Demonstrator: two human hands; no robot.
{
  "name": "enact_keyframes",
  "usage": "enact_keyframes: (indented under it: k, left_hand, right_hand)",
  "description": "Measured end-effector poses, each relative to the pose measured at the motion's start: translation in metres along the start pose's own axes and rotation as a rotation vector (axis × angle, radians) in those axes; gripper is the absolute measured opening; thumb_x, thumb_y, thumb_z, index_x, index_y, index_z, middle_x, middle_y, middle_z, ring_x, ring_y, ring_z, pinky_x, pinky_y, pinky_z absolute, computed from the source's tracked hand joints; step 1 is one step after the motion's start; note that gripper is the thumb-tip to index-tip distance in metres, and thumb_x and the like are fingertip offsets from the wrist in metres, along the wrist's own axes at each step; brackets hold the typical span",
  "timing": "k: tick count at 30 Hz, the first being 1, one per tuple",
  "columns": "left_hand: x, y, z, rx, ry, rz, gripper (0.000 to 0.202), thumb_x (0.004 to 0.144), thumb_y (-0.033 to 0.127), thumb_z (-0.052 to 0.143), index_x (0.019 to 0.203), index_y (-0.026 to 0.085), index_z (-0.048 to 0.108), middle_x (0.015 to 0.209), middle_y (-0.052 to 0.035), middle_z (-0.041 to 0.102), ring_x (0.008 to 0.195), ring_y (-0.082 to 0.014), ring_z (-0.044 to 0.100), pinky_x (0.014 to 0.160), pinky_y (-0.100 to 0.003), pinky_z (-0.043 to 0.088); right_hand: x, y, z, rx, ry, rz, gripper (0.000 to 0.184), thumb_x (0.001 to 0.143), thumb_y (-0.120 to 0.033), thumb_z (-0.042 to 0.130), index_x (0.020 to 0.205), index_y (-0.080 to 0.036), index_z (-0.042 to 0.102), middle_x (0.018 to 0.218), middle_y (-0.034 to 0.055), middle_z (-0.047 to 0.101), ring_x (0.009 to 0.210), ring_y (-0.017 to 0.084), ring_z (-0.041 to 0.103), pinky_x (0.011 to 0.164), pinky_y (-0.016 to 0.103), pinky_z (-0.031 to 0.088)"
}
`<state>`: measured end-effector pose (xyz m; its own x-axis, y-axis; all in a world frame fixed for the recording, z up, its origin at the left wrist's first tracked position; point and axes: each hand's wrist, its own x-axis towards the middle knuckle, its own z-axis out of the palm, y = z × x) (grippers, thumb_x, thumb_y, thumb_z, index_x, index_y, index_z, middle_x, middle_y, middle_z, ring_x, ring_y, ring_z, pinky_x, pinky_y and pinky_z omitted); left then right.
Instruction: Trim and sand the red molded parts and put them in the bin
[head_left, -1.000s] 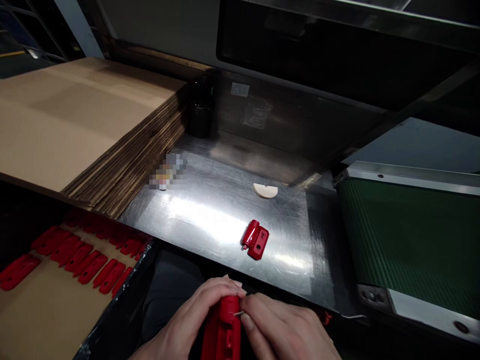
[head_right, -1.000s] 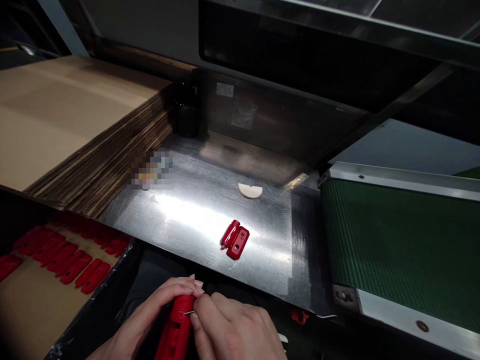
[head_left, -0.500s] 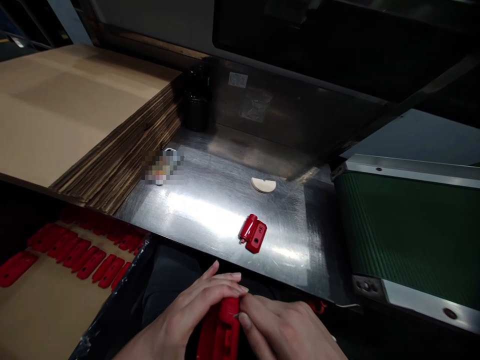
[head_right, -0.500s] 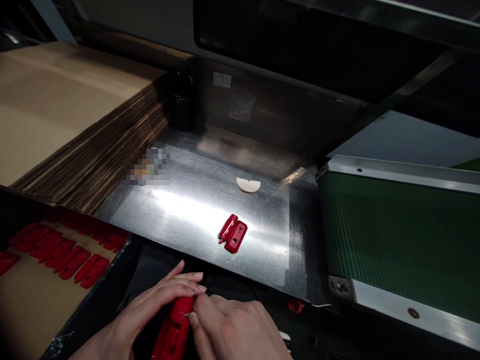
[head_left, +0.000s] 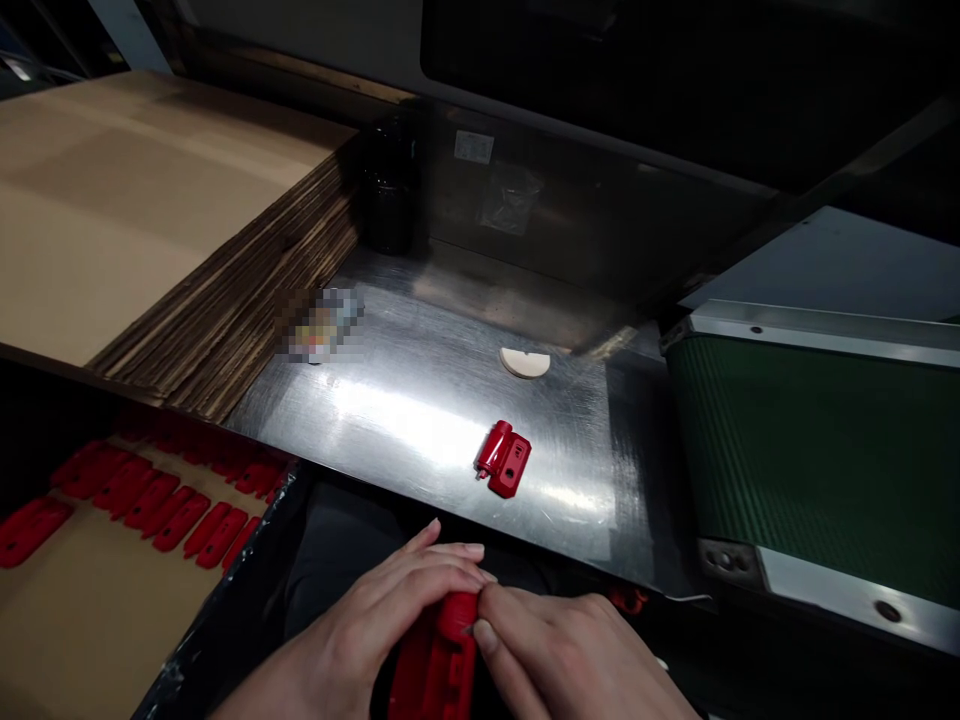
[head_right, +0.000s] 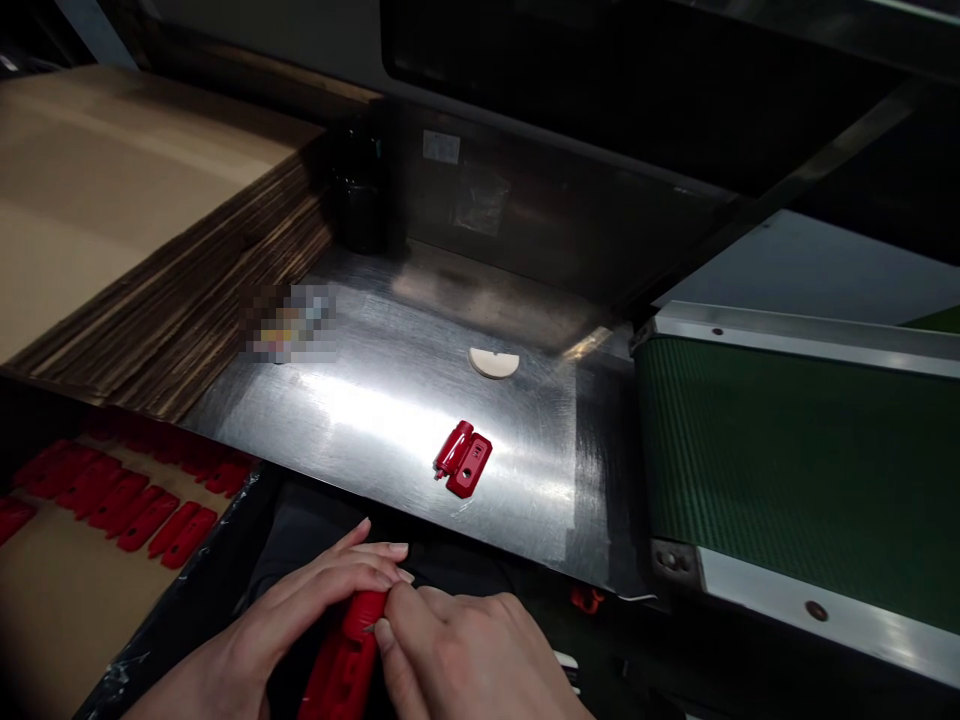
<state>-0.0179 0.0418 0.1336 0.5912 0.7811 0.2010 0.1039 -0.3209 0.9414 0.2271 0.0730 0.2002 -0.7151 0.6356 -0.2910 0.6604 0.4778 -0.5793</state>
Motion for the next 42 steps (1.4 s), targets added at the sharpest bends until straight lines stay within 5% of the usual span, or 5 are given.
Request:
enact_keyframes:
  k: [10,18,24,31,42]
  left_hand:
    - [-0.006,-0.004,0.004,-0.001,0.066,-0.051,0.103,0.079,0.044,0.092,0.164,0.040,0.034,0.160,-0.0095,0.060,0.150,-0.0413,0.054,0.132,-0.060,0.031]
    - [-0.010,-0.019,0.012,-0.172,0.094,-0.126,0.114,0.074,0.035,0.097,0.163,0.041,0.027,0.174,-0.0158,0.040,0.162,-0.0475,0.031,0.130,-0.075,0.014]
    - [-0.003,-0.031,0.037,-0.396,0.291,-0.216,0.106,0.070,0.046,0.099,0.150,0.051,0.031,0.181,-0.0147,0.023,0.153,-0.0488,0.046,0.120,-0.073,0.040]
    - [-0.004,-0.044,0.045,-0.667,0.367,-0.283,0.106,0.067,0.062,0.098,0.153,0.044,0.037,0.178,-0.0137,0.027,0.161,-0.0445,0.034,0.127,-0.060,0.036]
    - [0.003,-0.060,0.067,-0.531,0.680,-0.252,0.113,0.066,0.067,0.095,0.159,0.042,0.038,0.169,-0.0140,0.039,0.158,-0.0481,0.037,0.121,-0.060,0.047]
  right_hand:
    - [0.003,0.000,-0.012,0.514,0.019,0.091,0.037,0.113,-0.049,0.036,0.099,-0.028,0.063,0.091,-0.0008,0.071,0.079,0.017,0.067,0.073,0.029,0.047]
    - [0.018,0.031,0.046,1.135,0.625,0.453,0.046,0.090,-0.068,0.074,0.095,-0.024,0.066,0.085,0.0001,0.057,0.075,0.015,0.048,0.070,0.026,0.046]
    - [0.024,0.028,0.085,1.644,0.054,0.309,0.062,0.091,-0.075,0.068,0.115,-0.018,0.071,0.061,-0.0106,0.036,0.044,0.004,0.012,0.039,0.020,0.012]
    - [0.028,0.039,0.059,1.261,0.347,0.288,0.049,0.093,-0.063,0.074,0.111,-0.017,0.075,0.091,0.0055,0.071,0.081,0.016,0.060,0.076,0.029,0.047]
    - [0.053,0.019,0.075,1.564,0.204,0.323,0.056,0.092,-0.068,0.074,0.109,-0.016,0.066,0.066,-0.0068,0.055,0.046,0.003,0.032,0.046,0.017,0.027]
